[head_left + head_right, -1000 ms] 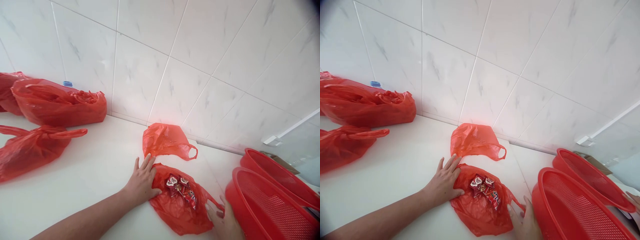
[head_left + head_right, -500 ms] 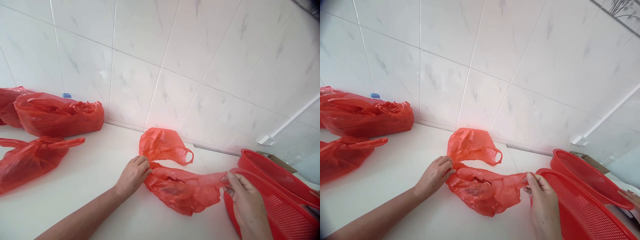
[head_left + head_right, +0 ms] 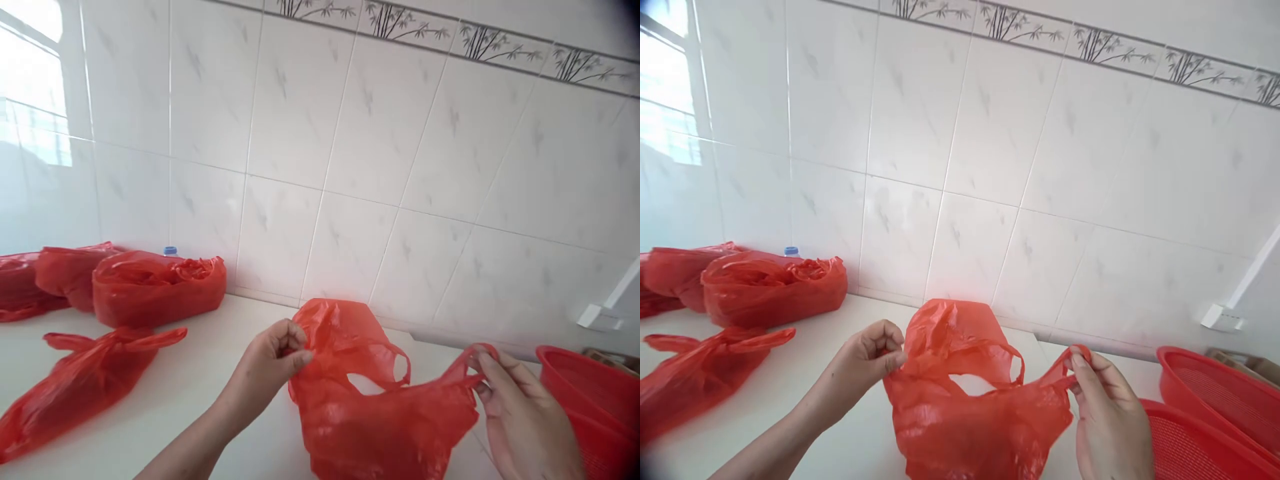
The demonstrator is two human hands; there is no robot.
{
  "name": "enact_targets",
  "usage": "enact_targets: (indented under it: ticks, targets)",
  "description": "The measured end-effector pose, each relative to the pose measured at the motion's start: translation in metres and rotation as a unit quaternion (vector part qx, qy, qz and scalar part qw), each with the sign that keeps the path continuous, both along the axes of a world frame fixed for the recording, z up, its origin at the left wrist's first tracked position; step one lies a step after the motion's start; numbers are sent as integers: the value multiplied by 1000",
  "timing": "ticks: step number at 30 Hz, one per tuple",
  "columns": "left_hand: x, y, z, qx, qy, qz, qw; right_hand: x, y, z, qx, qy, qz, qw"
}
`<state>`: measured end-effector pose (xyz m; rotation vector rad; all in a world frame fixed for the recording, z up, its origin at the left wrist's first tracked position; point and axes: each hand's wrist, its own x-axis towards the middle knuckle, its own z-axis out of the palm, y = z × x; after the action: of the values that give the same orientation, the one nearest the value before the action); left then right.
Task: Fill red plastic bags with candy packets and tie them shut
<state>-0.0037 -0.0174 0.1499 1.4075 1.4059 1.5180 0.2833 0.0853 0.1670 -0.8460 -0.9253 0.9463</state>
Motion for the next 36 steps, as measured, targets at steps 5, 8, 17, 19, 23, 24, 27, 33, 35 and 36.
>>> enact_targets:
  ticks: [5, 8, 17, 19, 23, 24, 27, 33, 35, 36]
  targets:
    - [5, -20, 1, -127, 221, -75, 964, 1, -1, -1, -5, -7, -18, 1000]
    - [11, -26, -4, -180, 332, -106, 920, -2, -6, 2, 7, -10, -4, 1000]
    - [20, -13, -26, -203, 491, -66, 845, 0, -23, 5, 16, -55, 16, 998]
    - [20, -12, -27, -210, 503, -67, 836, 0, -24, 5, 26, -59, 16, 998]
    - [19, -8, -29, -226, 522, -77, 819, -2, -23, 5, 29, -71, 14, 997]
    - [18, -7, -30, -228, 525, -84, 816, -2, -23, 5, 28, -71, 16, 997]
    - [18, -1, -33, -234, 528, -107, 810, -1, -24, 6, 27, -70, 17, 997]
    - [20, 4, -44, -269, 519, -86, 807, 1, -26, 5, 18, -76, 20, 997]
    - [22, 3, -50, -264, 520, -90, 807, 0, -27, 4, 13, -81, 23, 996]
    - [23, 3, -52, -258, 519, -94, 810, -1, -27, 4, 10, -83, 25, 996]
